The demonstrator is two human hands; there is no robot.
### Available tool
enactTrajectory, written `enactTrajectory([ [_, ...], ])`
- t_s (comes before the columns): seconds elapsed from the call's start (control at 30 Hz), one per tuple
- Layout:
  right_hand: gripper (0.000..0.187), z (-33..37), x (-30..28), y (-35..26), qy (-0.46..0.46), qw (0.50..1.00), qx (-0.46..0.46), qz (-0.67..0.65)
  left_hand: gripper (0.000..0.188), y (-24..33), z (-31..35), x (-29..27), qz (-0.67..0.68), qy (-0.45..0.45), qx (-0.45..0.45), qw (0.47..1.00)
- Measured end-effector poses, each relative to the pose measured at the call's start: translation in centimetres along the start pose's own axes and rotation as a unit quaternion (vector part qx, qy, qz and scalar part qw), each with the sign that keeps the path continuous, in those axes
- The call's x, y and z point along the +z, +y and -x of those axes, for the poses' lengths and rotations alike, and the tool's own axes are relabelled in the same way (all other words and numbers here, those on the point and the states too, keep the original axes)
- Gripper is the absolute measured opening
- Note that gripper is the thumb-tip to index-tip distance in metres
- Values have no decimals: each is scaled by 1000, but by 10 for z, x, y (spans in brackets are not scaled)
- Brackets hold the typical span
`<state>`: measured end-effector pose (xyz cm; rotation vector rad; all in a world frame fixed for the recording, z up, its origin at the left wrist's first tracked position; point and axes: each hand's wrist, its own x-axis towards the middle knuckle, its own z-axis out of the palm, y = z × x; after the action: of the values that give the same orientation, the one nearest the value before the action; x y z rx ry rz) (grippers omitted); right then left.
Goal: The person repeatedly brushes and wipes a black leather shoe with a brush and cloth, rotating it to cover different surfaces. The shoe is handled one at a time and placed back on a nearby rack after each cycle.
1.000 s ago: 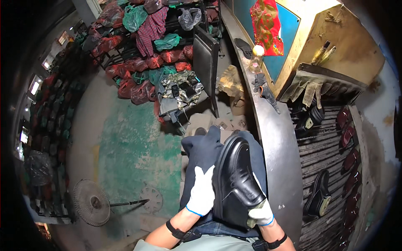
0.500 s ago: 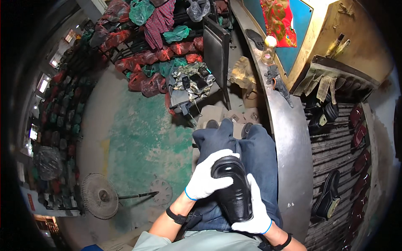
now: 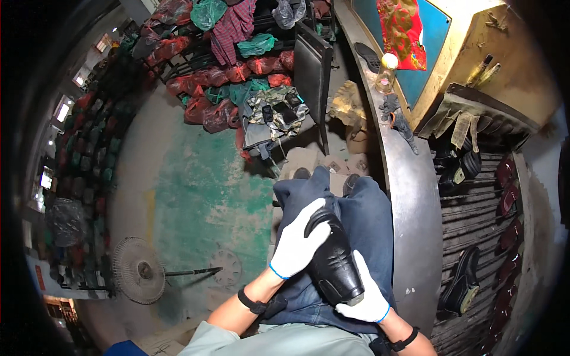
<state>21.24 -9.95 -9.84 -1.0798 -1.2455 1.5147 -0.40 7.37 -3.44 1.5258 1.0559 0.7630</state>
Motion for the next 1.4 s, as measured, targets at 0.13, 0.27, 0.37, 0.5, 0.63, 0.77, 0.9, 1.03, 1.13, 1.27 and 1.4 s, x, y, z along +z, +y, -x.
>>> enactTrajectory([
  [0.13, 134, -14, -24, -23, -6, 976, 27, -216, 46, -4, -26, 0, 291, -66, -30, 954],
  [0.27, 135, -15, -21, -27, -9, 930, 61, -363, 30, -32, -43, 16, 375, -54, -125, 917],
  [0.37, 133, -6, -19, -12, 4, 911, 91, -401, 24, -40, -44, 22, 205, -57, -21, 977],
  [0.5, 128, 5, -19, -2, 29, 890, 103, -443, 23, -43, -45, 26, 90, -54, -5, 994],
  [0.63, 119, 0, -23, -11, 91, 867, 70, -485, 31, -9, -38, 44, 237, 22, -97, 966],
  [0.77, 103, -19, -25, -50, 167, 866, -1, -472, 62, -28, 11, 62, 439, -29, -250, 862],
  [0.9, 112, -33, -10, -61, 276, 931, -110, -212, 41, -15, 28, 86, 665, 72, -361, 650],
  [1.03, 129, -26, -6, -46, 315, 930, -177, 64, 33, -44, 23, 113, 139, -8, -123, 983],
  [1.13, 129, -12, -11, -53, 351, 917, -152, -114, 45, -26, 21, 132, 496, 42, -276, 822],
  [1.27, 80, 16, -71, -62, 428, 821, -85, -368, 70, -30, 25, 133, 437, -154, -312, 829],
  [1.4, 33, 74, -192, -35, 523, 784, 47, -330, 73, -41, 19, 107, 414, -230, -204, 857],
])
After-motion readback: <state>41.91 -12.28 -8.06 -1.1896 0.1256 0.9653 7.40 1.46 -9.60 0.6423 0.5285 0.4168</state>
